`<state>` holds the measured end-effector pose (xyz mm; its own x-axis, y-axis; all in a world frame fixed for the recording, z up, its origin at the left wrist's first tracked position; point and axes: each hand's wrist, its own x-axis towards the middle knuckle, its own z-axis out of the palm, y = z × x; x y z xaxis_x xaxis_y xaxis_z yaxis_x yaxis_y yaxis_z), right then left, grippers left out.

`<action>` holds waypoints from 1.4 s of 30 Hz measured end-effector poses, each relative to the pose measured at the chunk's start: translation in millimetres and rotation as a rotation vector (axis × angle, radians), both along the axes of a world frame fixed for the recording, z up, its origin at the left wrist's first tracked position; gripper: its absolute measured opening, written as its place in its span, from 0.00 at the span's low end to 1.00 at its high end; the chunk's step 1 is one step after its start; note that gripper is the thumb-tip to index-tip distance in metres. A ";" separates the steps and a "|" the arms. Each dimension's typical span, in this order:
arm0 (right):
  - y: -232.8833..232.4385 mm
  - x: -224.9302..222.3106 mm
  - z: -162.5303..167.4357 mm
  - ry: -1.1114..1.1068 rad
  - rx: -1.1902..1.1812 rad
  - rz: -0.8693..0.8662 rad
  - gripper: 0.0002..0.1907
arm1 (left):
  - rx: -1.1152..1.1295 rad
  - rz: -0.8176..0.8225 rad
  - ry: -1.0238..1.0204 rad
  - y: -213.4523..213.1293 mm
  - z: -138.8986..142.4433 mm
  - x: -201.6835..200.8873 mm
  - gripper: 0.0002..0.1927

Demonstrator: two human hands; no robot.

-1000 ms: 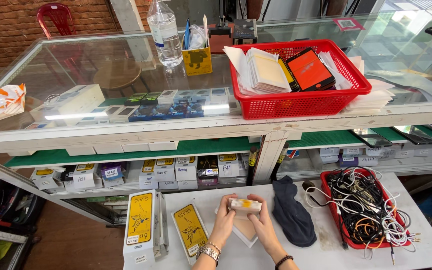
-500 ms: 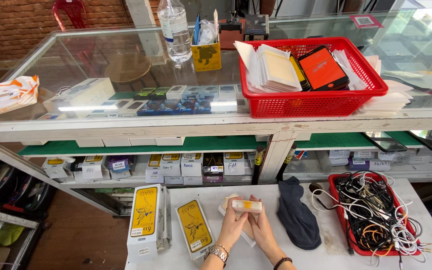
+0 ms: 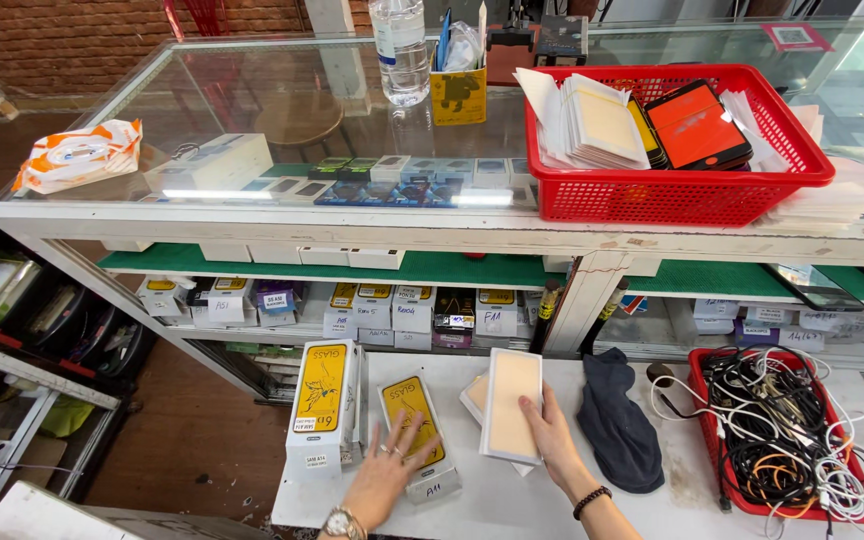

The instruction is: The person wipes phone boxes with a dark cloth, opens several boxes and stacks the paper inserts inside them, then places the boxes upright on the shelf under the glass display counter. They also move a boxed item on the shelf while arranging the boxes in a row.

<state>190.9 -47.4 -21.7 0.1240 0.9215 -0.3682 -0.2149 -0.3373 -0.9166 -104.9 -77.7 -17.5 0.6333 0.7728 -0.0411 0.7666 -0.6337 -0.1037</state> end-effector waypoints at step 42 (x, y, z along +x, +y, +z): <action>37.9 5.6 16.7 -0.801 0.046 0.235 0.25 | -0.369 0.302 -0.600 38.4 34.6 37.2 0.23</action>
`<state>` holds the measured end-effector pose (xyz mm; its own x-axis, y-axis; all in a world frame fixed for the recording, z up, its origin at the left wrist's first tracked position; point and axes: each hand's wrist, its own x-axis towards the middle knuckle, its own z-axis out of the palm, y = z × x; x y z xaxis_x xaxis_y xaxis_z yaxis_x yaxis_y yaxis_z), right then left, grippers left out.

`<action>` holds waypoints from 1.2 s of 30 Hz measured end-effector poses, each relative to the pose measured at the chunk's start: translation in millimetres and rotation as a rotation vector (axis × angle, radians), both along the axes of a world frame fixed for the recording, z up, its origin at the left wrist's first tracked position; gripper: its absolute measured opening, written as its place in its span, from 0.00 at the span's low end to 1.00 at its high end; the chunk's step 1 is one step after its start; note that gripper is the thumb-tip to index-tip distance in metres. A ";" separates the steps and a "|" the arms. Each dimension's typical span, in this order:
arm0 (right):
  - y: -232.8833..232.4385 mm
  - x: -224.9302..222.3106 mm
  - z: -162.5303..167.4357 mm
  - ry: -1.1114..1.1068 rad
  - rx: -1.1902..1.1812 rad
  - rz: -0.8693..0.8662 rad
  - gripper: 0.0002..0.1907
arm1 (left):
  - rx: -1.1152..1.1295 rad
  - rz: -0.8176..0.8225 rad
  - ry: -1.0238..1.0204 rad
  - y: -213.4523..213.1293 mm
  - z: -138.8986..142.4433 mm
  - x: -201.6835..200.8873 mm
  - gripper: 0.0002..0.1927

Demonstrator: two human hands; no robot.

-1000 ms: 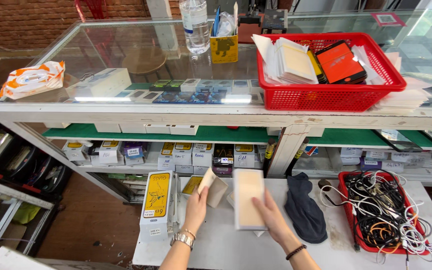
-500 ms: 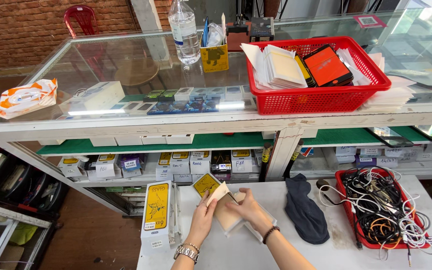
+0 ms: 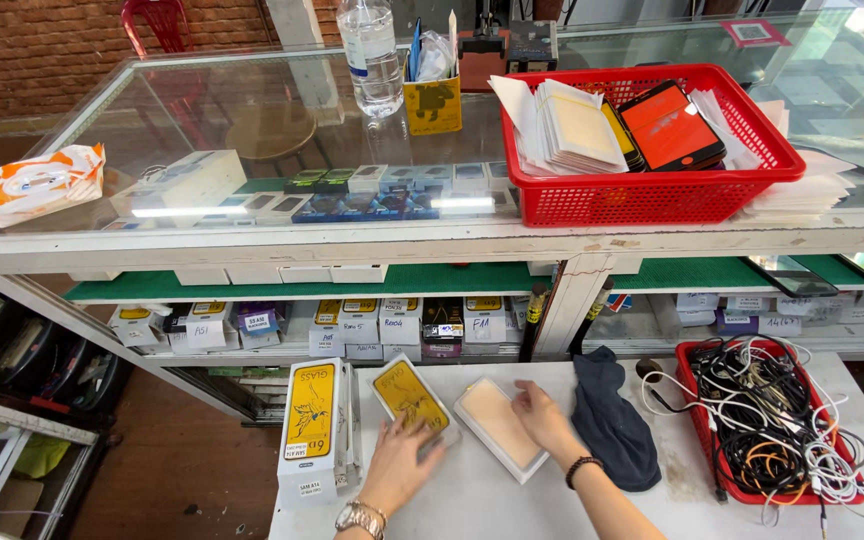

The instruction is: The person wipes phone boxes with a dark cloth, opens several boxes and stacks the paper inserts inside them, then places the boxes upright on the shelf under the glass display counter. They also move a boxed item on the shelf while arranging the boxes in a row.

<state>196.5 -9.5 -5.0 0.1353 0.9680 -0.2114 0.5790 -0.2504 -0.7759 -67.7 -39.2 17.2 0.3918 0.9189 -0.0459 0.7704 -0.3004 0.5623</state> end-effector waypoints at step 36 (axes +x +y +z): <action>-43.6 10.4 -34.3 0.567 0.331 0.025 0.34 | -0.292 0.251 -0.756 19.2 -44.6 136.7 0.35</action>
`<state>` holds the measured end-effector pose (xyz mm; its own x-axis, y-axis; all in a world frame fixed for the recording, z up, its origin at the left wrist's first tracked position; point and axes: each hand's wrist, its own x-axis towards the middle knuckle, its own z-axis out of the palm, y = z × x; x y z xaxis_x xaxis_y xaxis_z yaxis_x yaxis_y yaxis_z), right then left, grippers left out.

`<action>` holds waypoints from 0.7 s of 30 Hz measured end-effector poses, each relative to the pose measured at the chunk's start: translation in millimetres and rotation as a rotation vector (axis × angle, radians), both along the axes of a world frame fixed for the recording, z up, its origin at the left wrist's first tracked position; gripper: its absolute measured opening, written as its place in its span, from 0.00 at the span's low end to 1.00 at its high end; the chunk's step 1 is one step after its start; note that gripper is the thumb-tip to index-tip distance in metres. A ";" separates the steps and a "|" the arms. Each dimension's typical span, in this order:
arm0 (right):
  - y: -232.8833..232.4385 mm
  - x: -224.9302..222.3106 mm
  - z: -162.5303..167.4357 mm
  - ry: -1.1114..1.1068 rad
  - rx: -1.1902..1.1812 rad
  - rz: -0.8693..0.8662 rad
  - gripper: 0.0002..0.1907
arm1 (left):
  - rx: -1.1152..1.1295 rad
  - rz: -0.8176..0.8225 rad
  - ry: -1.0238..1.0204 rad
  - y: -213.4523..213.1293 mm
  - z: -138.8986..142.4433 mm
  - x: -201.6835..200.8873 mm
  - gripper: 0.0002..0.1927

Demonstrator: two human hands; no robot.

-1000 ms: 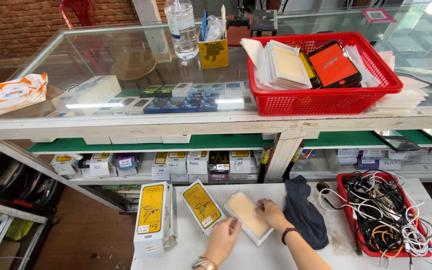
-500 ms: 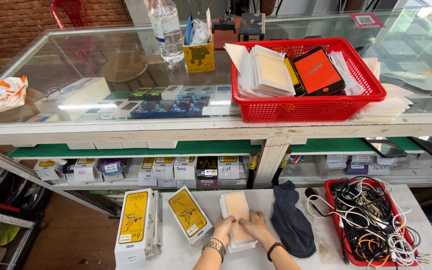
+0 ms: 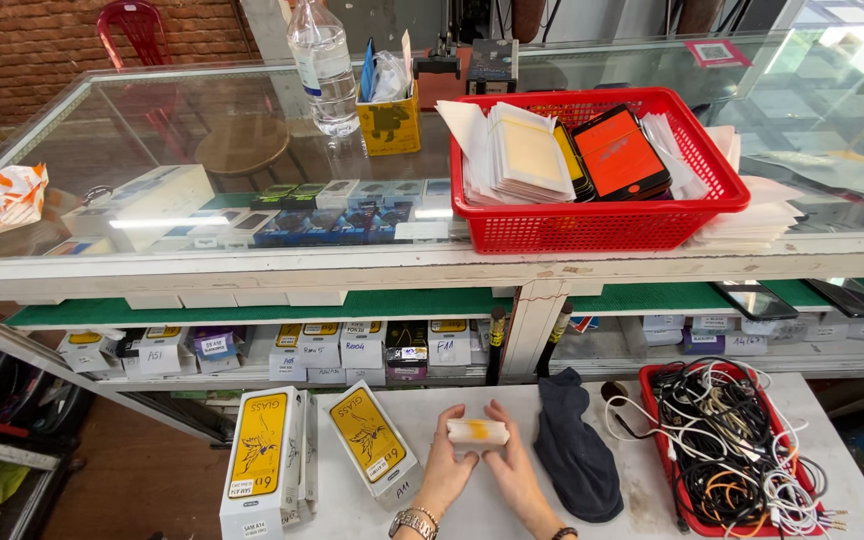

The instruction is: The person wipes phone boxes with a dark cloth, opens several boxes and stacks the paper inserts inside them, then places the boxes upright on the shelf under the glass display counter. They also move a boxed item on the shelf while arranging the boxes in a row.

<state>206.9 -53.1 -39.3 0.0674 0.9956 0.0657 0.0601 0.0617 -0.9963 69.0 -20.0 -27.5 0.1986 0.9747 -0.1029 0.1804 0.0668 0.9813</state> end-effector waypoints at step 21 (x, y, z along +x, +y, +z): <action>42.1 20.2 91.6 0.308 -0.438 -0.061 0.26 | -0.702 -0.003 -0.933 14.9 42.1 -73.6 0.31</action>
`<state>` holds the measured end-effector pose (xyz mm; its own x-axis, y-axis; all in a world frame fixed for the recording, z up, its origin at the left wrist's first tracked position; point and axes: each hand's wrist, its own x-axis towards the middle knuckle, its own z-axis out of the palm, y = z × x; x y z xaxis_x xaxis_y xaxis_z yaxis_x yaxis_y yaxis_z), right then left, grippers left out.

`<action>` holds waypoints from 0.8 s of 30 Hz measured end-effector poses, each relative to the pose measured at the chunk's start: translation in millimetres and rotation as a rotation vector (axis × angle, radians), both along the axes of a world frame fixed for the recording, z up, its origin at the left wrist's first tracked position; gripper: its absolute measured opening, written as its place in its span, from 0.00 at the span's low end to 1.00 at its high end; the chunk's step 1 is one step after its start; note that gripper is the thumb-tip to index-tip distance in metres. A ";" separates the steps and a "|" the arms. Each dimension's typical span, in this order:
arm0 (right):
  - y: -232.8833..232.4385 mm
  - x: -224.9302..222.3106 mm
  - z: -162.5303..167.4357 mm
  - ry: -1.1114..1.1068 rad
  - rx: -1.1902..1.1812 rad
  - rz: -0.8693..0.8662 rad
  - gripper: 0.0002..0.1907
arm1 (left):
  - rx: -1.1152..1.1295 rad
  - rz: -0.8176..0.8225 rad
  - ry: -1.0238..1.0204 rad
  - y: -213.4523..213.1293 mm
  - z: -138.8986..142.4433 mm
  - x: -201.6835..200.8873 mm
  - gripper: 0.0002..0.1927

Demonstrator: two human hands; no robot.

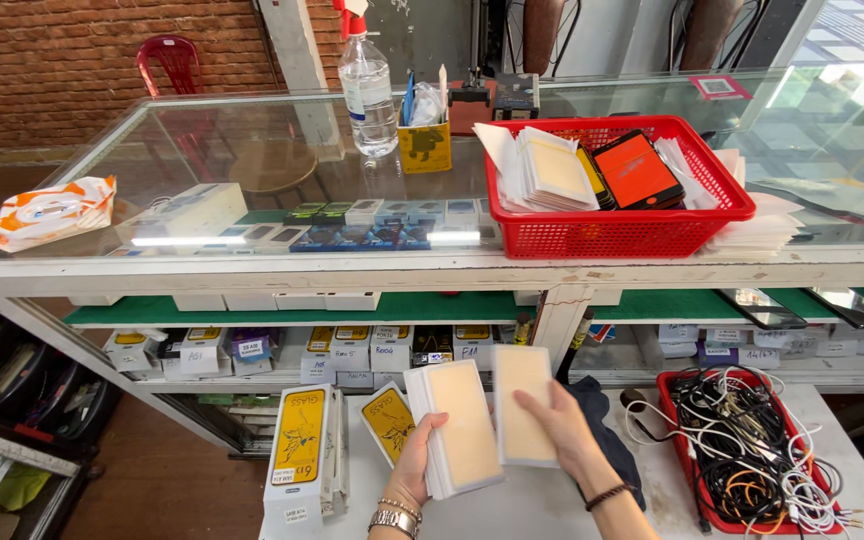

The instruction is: The person wipes phone boxes with a dark cloth, opens several boxes and stacks the paper inserts inside them, then places the boxes upright on the shelf under the glass display counter. They also move a boxed item on the shelf while arranging the boxes in a row.

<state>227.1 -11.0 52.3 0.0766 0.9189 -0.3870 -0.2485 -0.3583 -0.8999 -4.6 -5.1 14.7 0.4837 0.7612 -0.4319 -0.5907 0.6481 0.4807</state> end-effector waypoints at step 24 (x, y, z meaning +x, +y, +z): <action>-16.2 -18.0 -22.6 0.327 -0.121 0.027 0.22 | 0.197 0.000 0.497 8.6 22.9 -24.0 0.37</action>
